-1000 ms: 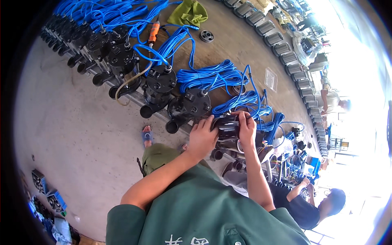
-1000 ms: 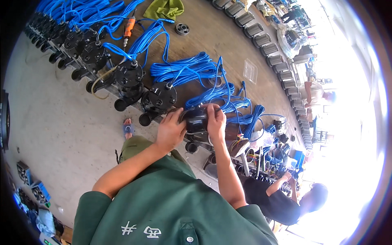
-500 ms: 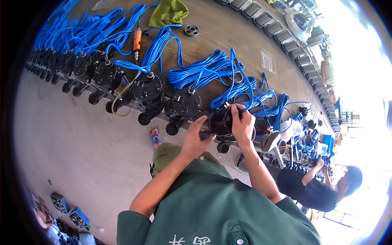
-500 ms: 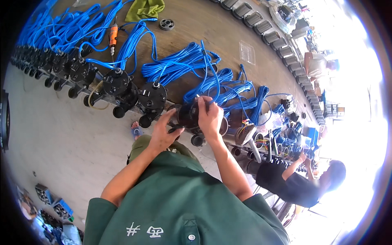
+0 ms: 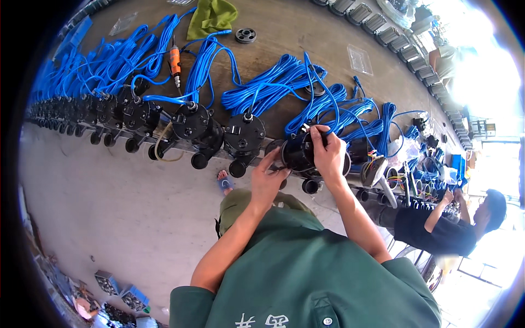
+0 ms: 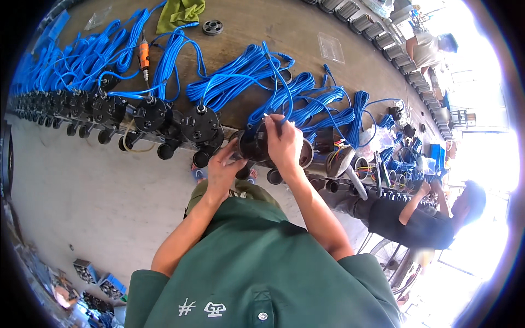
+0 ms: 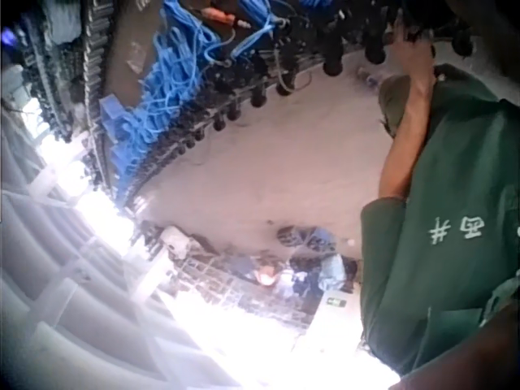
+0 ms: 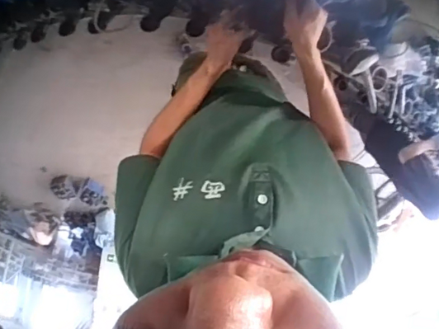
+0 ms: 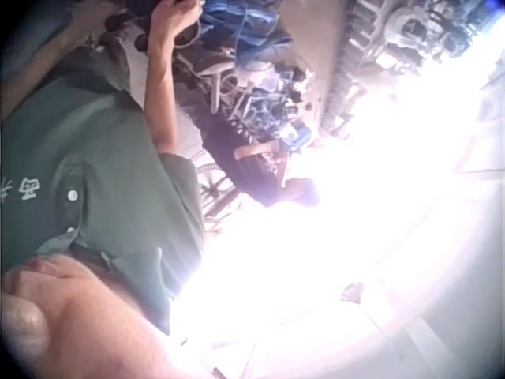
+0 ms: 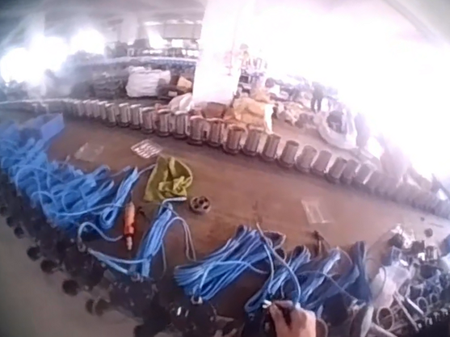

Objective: The person assembles multiple industrial pump units at a long workbench, using a hammer to seat components into the pump bodies and handling electrical wiring. They work through a line of pumps, applying hammer strikes and adjusting internal parts by hand.

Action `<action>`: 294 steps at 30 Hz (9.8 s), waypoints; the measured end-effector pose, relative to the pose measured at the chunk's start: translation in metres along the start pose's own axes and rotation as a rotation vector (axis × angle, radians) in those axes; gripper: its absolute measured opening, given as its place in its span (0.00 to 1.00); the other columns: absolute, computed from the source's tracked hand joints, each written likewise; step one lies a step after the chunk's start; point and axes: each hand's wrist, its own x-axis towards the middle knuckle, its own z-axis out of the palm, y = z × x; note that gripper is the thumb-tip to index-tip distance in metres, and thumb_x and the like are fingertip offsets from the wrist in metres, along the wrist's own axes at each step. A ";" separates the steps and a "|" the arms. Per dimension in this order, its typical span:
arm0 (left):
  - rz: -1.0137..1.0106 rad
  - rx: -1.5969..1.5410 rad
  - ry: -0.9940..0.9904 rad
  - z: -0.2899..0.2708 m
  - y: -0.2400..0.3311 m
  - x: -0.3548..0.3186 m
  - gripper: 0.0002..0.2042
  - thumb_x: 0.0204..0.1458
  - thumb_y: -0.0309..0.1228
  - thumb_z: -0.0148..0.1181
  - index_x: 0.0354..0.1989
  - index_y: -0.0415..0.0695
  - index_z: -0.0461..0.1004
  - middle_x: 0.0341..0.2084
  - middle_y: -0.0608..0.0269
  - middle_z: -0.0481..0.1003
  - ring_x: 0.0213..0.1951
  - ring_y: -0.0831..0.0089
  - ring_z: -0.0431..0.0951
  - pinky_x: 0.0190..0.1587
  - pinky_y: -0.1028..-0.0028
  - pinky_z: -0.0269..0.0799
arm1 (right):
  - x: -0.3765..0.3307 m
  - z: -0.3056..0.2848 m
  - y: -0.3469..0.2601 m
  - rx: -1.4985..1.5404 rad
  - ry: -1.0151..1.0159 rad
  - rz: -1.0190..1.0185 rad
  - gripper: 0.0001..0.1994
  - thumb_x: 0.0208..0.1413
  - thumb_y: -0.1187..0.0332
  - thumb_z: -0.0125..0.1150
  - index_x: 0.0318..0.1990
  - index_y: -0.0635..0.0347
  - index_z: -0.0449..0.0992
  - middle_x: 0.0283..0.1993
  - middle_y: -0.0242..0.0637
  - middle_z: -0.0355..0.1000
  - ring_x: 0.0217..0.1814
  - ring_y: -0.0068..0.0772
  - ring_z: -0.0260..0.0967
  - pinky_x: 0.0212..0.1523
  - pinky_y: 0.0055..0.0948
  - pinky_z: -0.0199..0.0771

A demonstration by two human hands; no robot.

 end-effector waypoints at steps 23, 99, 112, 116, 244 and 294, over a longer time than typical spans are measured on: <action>0.139 0.156 -0.282 0.035 0.031 0.044 0.22 0.59 0.33 0.66 0.59 0.36 0.71 0.46 0.60 0.78 0.46 0.78 0.77 0.52 0.74 0.74 | -0.002 -0.112 0.026 0.227 -0.051 0.087 0.18 0.68 0.66 0.57 0.61 0.63 0.73 0.56 0.44 0.74 0.53 0.32 0.72 0.56 0.33 0.73; 0.661 0.708 -0.268 0.003 0.017 0.045 0.51 0.28 0.42 0.84 0.65 0.43 0.64 0.61 0.50 0.69 0.60 0.46 0.71 0.63 0.53 0.67 | -0.049 -0.149 -0.102 0.255 -0.366 0.288 0.18 0.73 0.60 0.44 0.47 0.68 0.75 0.29 0.34 0.72 0.26 0.19 0.63 0.27 0.23 0.60; 0.528 0.608 -0.342 0.013 0.022 0.050 0.52 0.29 0.39 0.87 0.65 0.42 0.62 0.58 0.51 0.71 0.59 0.56 0.74 0.63 0.61 0.70 | -0.041 -0.158 -0.076 0.560 -0.423 0.536 0.18 0.74 0.57 0.50 0.31 0.56 0.65 0.23 0.19 0.58 0.22 0.10 0.49 0.21 0.18 0.48; 0.515 0.613 -0.360 0.017 0.023 0.050 0.53 0.28 0.38 0.88 0.66 0.42 0.61 0.62 0.52 0.67 0.60 0.58 0.73 0.63 0.62 0.70 | -0.049 -0.119 -0.025 0.099 -0.534 0.470 0.13 0.65 0.63 0.59 0.40 0.68 0.76 0.27 0.54 0.74 0.27 0.51 0.71 0.34 0.43 0.71; -0.068 0.723 -0.043 -0.066 -0.181 0.025 0.20 0.44 0.28 0.76 0.45 0.42 0.77 0.25 0.70 0.72 0.17 0.80 0.67 0.15 0.75 0.61 | -0.183 -0.084 0.049 0.198 -0.399 0.543 0.12 0.48 0.67 0.70 0.27 0.63 0.72 0.19 0.49 0.65 0.18 0.47 0.58 0.23 0.35 0.67; -0.108 1.805 -0.186 0.184 0.049 0.175 0.21 0.55 0.39 0.63 0.50 0.33 0.79 0.49 0.36 0.79 0.55 0.46 0.79 0.59 0.56 0.74 | -0.085 -0.333 0.203 -0.368 0.034 0.080 0.17 0.45 0.71 0.77 0.45 0.61 0.82 0.49 0.40 0.75 0.54 0.48 0.69 0.56 0.40 0.71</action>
